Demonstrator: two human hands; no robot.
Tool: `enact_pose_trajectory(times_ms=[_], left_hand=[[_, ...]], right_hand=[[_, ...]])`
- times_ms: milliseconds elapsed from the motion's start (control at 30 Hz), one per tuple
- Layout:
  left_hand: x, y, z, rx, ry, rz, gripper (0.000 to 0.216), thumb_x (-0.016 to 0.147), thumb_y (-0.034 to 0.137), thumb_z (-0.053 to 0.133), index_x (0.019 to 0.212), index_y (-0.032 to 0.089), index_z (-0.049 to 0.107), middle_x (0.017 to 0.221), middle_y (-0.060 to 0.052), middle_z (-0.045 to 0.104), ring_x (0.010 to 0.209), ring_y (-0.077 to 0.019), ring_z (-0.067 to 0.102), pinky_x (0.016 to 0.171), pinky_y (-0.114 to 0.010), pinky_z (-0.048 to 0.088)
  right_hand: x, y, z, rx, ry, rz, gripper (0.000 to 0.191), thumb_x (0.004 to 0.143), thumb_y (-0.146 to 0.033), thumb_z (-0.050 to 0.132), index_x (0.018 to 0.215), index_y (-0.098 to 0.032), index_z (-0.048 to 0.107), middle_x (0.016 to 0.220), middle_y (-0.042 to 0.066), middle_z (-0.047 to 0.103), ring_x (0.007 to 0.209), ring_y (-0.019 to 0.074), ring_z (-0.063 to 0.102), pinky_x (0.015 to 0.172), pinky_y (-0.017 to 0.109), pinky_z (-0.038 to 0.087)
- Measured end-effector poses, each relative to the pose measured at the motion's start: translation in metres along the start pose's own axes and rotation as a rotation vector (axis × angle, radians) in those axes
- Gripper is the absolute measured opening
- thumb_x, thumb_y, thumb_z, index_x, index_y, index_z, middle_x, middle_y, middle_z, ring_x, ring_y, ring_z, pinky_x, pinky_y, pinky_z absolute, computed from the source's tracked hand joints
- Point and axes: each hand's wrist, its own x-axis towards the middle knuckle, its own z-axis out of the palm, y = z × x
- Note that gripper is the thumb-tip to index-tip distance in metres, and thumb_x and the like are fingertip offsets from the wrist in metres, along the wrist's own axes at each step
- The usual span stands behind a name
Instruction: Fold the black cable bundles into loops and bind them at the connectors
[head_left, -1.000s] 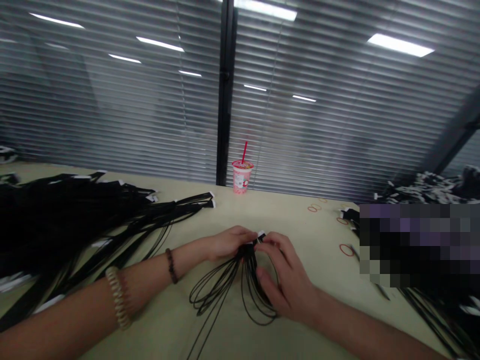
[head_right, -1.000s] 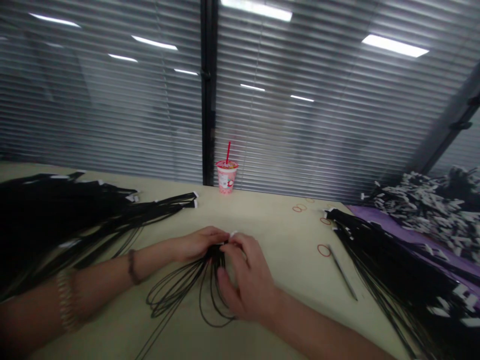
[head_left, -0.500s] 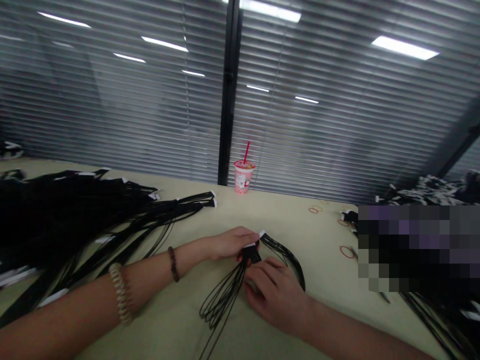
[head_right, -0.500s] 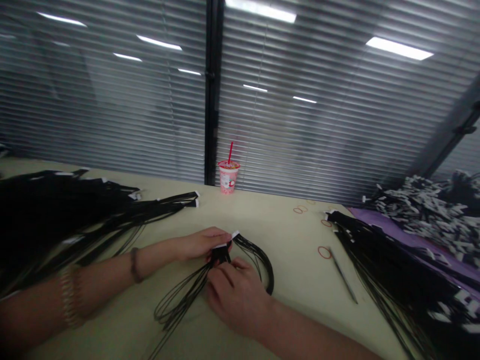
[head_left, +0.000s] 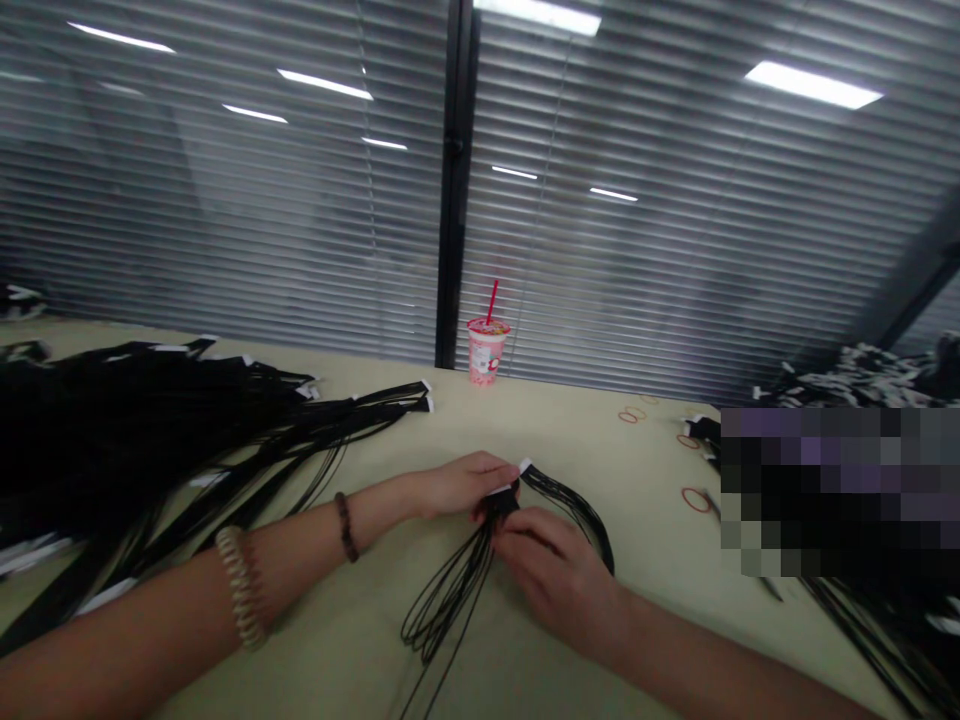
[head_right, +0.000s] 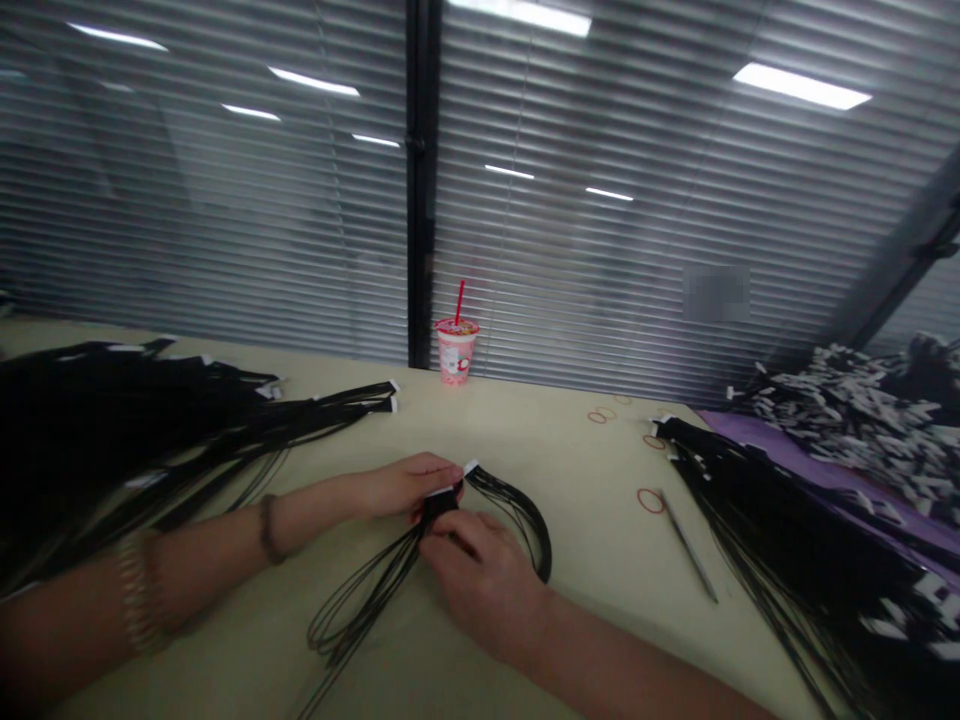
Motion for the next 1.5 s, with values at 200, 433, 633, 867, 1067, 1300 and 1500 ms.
enact_pose_trajectory(times_ms=[200,433,633,867,1067,1300,1500], left_hand=[[-0.001,0.0,-0.001,0.025,-0.039,0.021,0.049,0.074,0.057,0.035,0.068,0.011,0.05,0.05,0.002,0.048,0.04,-0.0025,0.04,0.04,-0.015,0.032],[-0.002,0.003,0.001,0.031,-0.028,-0.031,0.05,0.075,0.056,0.035,0.078,0.01,0.054,0.05,0.001,0.051,0.038,-0.0034,0.04,0.039,-0.015,0.029],[0.0,0.001,-0.001,-0.032,-0.015,-0.042,0.048,0.073,0.058,0.039,0.074,0.011,0.05,0.051,0.002,0.052,0.038,-0.0025,0.04,0.039,-0.015,0.027],[-0.002,0.002,-0.002,0.005,-0.041,-0.028,0.048,0.073,0.058,0.038,0.075,0.012,0.051,0.049,0.002,0.05,0.038,-0.0025,0.041,0.04,-0.015,0.029],[-0.003,0.004,-0.002,0.019,-0.072,-0.024,0.047,0.074,0.057,0.037,0.076,0.012,0.05,0.049,0.002,0.05,0.041,-0.0034,0.044,0.041,-0.014,0.03],[-0.003,0.0,-0.004,-0.054,-0.026,-0.038,0.043,0.074,0.053,0.041,0.076,0.012,0.051,0.051,0.004,0.048,0.04,-0.0021,0.041,0.041,-0.015,0.028],[-0.002,-0.003,-0.008,-0.114,-0.052,-0.035,0.045,0.072,0.055,0.043,0.078,0.011,0.052,0.054,0.003,0.05,0.041,-0.0021,0.042,0.041,-0.015,0.026]], right_hand=[[0.001,-0.001,-0.002,0.367,0.062,0.261,0.02,0.081,-0.015,0.042,0.099,-0.016,0.049,0.087,0.005,0.056,0.081,0.0111,0.054,0.074,0.024,0.045],[0.028,0.02,-0.022,0.869,0.406,0.76,0.014,0.079,-0.027,0.049,0.075,-0.014,0.047,0.069,0.002,0.055,0.051,0.0051,0.046,0.044,0.016,0.035],[0.048,0.039,-0.06,1.142,0.566,0.918,0.014,0.069,-0.023,0.06,0.073,-0.011,0.055,0.069,0.001,0.052,0.052,0.0031,0.041,0.043,0.015,0.031],[0.054,0.063,-0.106,1.192,0.761,0.918,0.013,0.069,-0.02,0.06,0.079,-0.012,0.058,0.065,-0.004,0.044,0.047,-0.0007,0.035,0.039,0.011,0.029],[0.054,0.078,-0.13,0.964,0.877,0.804,0.011,0.072,-0.02,0.056,0.08,-0.014,0.056,0.063,-0.005,0.046,0.042,-0.0023,0.032,0.039,0.011,0.027],[0.03,0.035,-0.039,0.578,0.247,0.751,0.015,0.071,-0.021,0.052,0.061,-0.012,0.056,0.046,-0.002,0.048,0.039,0.0043,0.039,0.038,0.016,0.026],[0.003,0.02,0.003,0.009,-0.051,0.388,0.01,0.068,-0.014,0.044,0.058,-0.014,0.048,0.051,-0.003,0.046,0.046,0.0058,0.039,0.047,0.017,0.027]])
